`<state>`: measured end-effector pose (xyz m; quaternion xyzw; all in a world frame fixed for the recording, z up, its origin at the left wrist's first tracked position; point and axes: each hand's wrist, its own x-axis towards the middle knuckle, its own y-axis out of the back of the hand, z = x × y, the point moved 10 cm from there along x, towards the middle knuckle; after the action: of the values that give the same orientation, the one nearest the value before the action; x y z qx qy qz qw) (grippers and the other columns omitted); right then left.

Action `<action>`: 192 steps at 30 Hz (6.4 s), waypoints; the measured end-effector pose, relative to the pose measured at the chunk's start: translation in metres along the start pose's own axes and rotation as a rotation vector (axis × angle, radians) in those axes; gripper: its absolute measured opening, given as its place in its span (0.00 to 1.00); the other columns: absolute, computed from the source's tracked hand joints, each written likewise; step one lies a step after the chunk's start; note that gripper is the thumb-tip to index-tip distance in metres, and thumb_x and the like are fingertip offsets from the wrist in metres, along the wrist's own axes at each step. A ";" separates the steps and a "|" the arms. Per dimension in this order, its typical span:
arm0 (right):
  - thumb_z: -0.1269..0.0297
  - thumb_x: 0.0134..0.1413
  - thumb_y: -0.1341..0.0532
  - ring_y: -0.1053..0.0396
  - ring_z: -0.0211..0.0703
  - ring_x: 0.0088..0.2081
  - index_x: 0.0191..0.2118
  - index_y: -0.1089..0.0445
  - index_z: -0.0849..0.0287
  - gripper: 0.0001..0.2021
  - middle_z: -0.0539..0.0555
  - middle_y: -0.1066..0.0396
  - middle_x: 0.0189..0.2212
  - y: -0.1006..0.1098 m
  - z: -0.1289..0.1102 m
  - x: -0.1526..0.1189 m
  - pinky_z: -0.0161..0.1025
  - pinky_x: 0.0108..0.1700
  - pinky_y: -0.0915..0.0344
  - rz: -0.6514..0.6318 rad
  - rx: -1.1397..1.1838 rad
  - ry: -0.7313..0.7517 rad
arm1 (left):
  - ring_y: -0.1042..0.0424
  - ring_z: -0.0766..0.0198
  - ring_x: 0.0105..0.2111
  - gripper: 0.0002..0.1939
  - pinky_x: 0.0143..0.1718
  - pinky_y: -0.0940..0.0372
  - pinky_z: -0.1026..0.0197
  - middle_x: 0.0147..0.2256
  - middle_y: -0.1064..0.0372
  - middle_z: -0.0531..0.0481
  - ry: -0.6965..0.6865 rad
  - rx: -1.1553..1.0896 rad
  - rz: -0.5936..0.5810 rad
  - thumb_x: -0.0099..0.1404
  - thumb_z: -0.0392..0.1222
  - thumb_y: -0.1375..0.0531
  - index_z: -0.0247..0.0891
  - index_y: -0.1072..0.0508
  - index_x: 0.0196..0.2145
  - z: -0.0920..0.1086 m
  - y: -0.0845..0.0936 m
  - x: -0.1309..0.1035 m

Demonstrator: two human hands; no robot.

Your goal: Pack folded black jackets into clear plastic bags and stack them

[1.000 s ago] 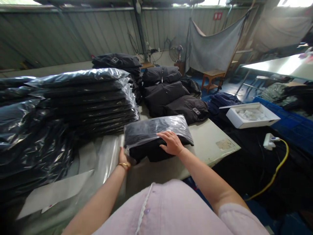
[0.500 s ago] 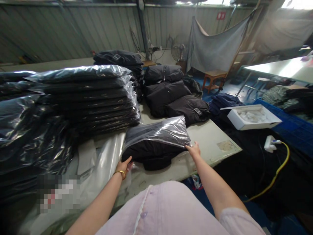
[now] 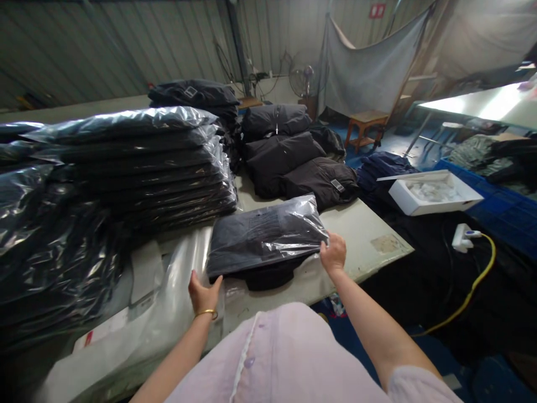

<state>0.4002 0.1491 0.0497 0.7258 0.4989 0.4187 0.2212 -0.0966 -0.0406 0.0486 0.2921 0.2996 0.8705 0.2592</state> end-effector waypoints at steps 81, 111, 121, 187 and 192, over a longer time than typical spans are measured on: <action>0.72 0.56 0.48 0.55 0.56 0.68 0.68 0.53 0.44 0.35 0.56 0.61 0.70 -0.174 -0.160 -0.079 0.56 0.57 0.46 -0.869 -0.263 0.724 | 0.30 0.59 0.38 0.23 0.38 0.34 0.60 0.40 0.30 0.44 -0.908 0.399 -0.513 0.69 0.32 0.54 0.44 0.33 0.57 0.225 -0.121 0.036; 0.70 0.58 0.48 0.61 0.50 0.69 0.69 0.56 0.44 0.35 0.52 0.64 0.71 -0.171 -0.146 -0.084 0.57 0.63 0.52 -0.909 -0.233 0.656 | 0.33 0.61 0.38 0.12 0.38 0.40 0.60 0.37 0.32 0.47 -0.949 0.446 -0.822 0.70 0.36 0.52 0.40 0.28 0.40 0.128 -0.162 -0.061; 0.42 0.51 0.39 0.71 0.62 0.70 0.71 0.64 0.53 0.49 0.60 0.73 0.71 -0.100 -0.071 -0.058 0.56 0.64 0.58 -0.501 -0.270 0.284 | 0.36 0.58 0.45 0.14 0.46 0.40 0.58 0.45 0.37 0.48 -0.693 0.496 -0.891 0.64 0.49 0.41 0.44 0.31 0.46 0.107 -0.172 -0.054; 0.71 0.62 0.45 0.32 0.43 0.54 0.53 0.28 0.53 0.17 0.54 0.28 0.53 -0.082 -0.068 -0.095 0.40 0.52 0.37 -0.733 -0.073 0.828 | 0.30 0.63 0.46 0.17 0.41 0.37 0.62 0.47 0.27 0.53 -0.685 0.309 -0.988 0.70 0.42 0.51 0.51 0.25 0.49 0.133 -0.165 -0.107; 0.71 0.59 0.44 0.31 0.44 0.50 0.51 0.26 0.52 0.17 0.55 0.25 0.49 -0.044 -0.004 -0.057 0.43 0.54 0.40 -0.665 -0.138 0.674 | 0.28 0.67 0.41 0.15 0.37 0.39 0.65 0.44 0.26 0.57 -0.523 0.280 -1.050 0.68 0.48 0.47 0.52 0.21 0.43 0.132 -0.171 -0.091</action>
<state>0.3646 0.1144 -0.0026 0.3341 0.7192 0.5694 0.2165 0.1019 0.0683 -0.0124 0.3410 0.4417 0.4777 0.6786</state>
